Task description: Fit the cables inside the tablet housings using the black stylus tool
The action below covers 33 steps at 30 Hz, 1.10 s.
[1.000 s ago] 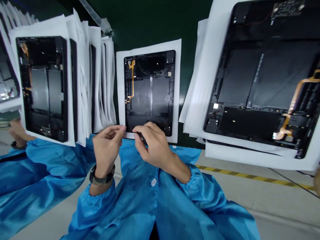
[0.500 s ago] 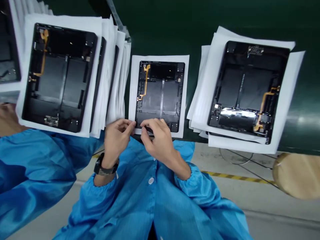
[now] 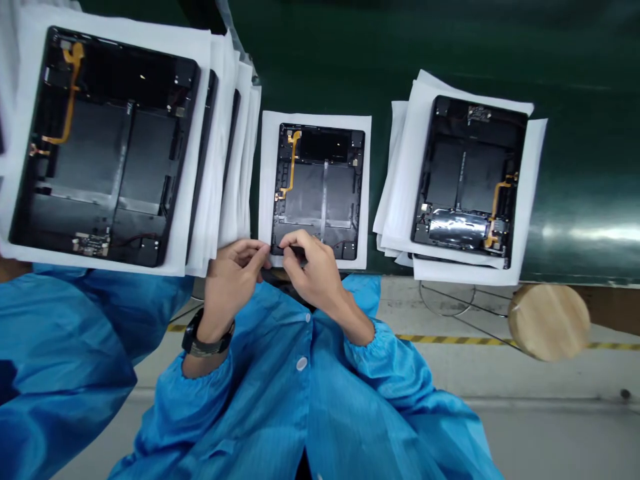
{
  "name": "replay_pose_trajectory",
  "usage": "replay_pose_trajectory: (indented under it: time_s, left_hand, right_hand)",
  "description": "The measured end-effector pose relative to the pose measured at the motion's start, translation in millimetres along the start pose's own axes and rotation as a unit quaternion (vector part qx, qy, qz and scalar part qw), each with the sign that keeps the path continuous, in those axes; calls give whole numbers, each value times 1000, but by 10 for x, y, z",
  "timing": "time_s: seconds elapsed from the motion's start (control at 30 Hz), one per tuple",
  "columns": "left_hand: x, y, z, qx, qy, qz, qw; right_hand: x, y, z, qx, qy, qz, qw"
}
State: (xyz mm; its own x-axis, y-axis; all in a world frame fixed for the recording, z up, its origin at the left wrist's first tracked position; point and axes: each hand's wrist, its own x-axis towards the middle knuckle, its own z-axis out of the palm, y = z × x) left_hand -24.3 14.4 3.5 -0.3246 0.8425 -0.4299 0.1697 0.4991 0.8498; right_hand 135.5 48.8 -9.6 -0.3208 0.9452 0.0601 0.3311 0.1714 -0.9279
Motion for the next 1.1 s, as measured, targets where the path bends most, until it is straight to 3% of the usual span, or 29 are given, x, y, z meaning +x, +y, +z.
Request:
replay_pose_trajectory:
  time_s: [0.33,0.6,0.77,1.1]
  left_hand:
    - [-1,-41,18,4,-3,0,1000]
    - [5,-69,28,-1,-3,11,1000]
    - [1,-39,24,4,-1,5,1000]
    - [2,-41,23,16,-1,2,1000]
  right_hand:
    - [0,14,-35,18,12,32,999]
    - [69,-49,-190,32,-40,41,998]
    - [72,-48,-106,1,11,26,1000]
    - [83,-18,-38,-51,0,15,999]
